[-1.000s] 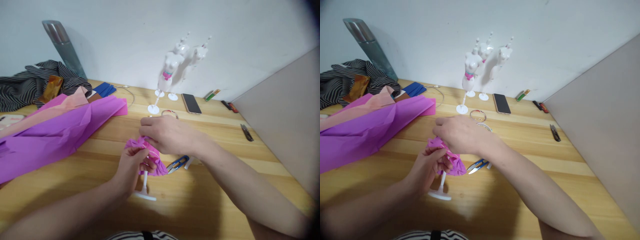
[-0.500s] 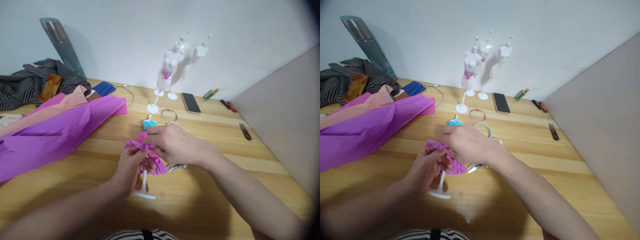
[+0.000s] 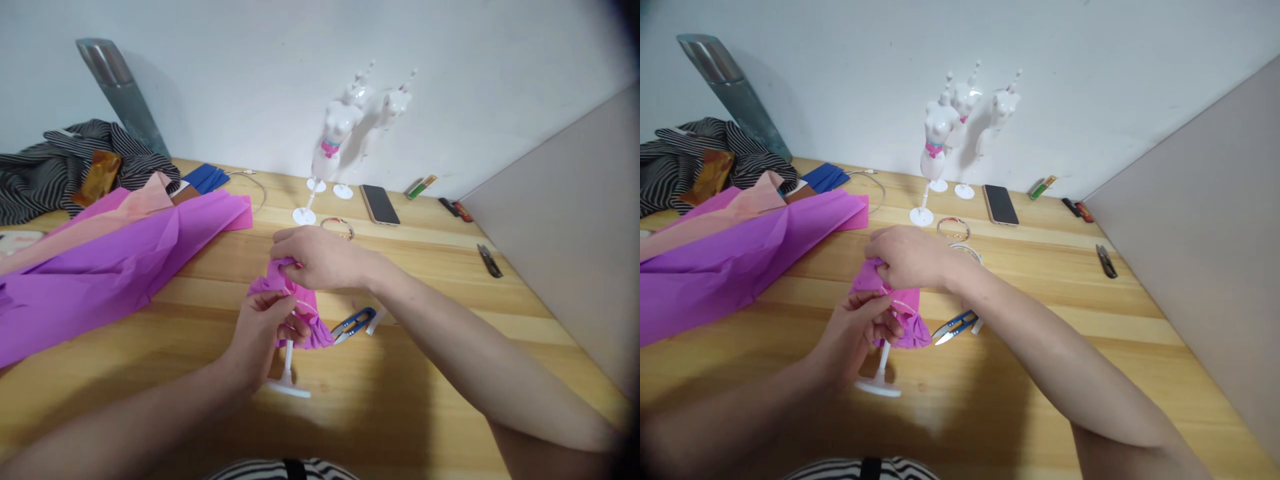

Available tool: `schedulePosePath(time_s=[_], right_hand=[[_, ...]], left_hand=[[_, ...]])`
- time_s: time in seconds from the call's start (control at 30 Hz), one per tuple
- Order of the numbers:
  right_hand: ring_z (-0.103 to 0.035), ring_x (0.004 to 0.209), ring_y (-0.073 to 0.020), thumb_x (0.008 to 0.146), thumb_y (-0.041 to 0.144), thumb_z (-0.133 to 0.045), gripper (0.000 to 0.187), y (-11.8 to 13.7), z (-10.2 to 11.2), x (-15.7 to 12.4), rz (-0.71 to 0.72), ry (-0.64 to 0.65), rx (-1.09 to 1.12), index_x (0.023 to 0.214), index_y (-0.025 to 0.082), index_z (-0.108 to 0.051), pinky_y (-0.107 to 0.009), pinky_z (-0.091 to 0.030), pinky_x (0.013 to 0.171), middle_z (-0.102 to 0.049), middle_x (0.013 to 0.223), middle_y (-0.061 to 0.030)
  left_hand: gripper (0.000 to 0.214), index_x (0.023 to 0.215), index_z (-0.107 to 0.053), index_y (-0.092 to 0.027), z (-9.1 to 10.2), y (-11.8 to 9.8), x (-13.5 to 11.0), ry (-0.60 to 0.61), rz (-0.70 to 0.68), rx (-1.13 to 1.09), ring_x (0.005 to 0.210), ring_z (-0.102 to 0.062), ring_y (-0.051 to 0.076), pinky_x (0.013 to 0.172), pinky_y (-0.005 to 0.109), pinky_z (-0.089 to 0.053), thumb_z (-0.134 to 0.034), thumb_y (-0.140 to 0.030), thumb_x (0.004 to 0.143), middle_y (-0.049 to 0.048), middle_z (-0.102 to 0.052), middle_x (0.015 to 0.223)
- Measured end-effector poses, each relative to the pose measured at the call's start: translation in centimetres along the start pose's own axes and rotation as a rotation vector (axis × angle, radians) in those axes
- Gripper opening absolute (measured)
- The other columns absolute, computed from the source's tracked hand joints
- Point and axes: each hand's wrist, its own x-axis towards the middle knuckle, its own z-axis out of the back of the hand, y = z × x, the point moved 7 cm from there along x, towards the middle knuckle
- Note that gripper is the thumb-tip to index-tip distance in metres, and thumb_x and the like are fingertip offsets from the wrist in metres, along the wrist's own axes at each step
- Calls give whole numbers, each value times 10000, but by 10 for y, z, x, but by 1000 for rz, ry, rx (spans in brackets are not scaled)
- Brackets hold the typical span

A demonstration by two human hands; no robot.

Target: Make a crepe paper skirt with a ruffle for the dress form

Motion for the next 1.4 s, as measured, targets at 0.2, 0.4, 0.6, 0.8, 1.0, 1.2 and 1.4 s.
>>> schedulePosePath(time_s=[0.2, 0.4, 0.6, 0.8, 1.0, 1.2, 1.4], right_hand=[[-378, 605, -98, 672, 59, -440, 174, -2, -1, 1, 1, 1, -8, 587, 175, -343, -257, -244, 562, -414, 684, 22], [-402, 616, -105, 659, 45, -446, 143, 1, 0, 0, 14, 32, 18, 577, 161, -434, -246, -274, 573, -447, 689, 15], [-549, 756, -144, 735, 96, -544, 172, -3, 1, -4, -7, 102, 182, 864, 129, -654, -251, -391, 672, -646, 876, -40], [-599, 934, -190, 792, 95, -578, 304, -19, 5, 0, -86, -66, 131, 1088, 115, -640, -313, -435, 818, -675, 1036, -94], [-540, 1075, -234, 819, 113, -562, 319, -16, 27, -14, -34, -438, 52, 1135, 124, -598, -405, -416, 921, -617, 1130, -127], [-563, 804, -182, 818, 69, -513, 170, 15, 11, -40, 111, -365, 100, 789, 152, -659, -323, -459, 733, -634, 834, -70], [-555, 833, -196, 782, -6, -457, 271, 16, -20, -52, 80, -304, 94, 854, 142, -673, -339, -455, 740, -630, 847, -83]], left_hand=[[236, 570, -625, -127, 1, 1, 0, -7, 6, -14, 409, -569, 132, 415, 225, -448, -779, -306, 558, 43, -642, 475], [223, 563, -659, -105, 1, 2, 1, 12, 15, 6, 411, -562, 127, 426, 227, -439, -758, -304, 585, 67, -646, 483], [206, 566, -664, -114, 1, 2, -1, 10, 13, 7, 410, -567, 129, 434, 226, -439, -748, -300, 593, 56, -638, 465], [195, 561, -652, -119, 0, 1, -1, 17, 21, -21, 405, -567, 124, 421, 215, -442, -750, -284, 599, 52, -648, 474], [203, 572, -654, -115, -1, 2, 0, 29, 18, -54, 418, -581, 122, 418, 216, -454, -769, -282, 591, 52, -673, 533], [219, 586, -647, -111, -1, 1, -2, 39, 20, -62, 426, -580, 124, 413, 204, -447, -775, -289, 581, 32, -631, 475], [227, 599, -630, -117, -1, 1, -1, 39, -15, -51, 423, -581, 133, 419, 224, -472, -772, -291, 571, 17, -615, 460]])
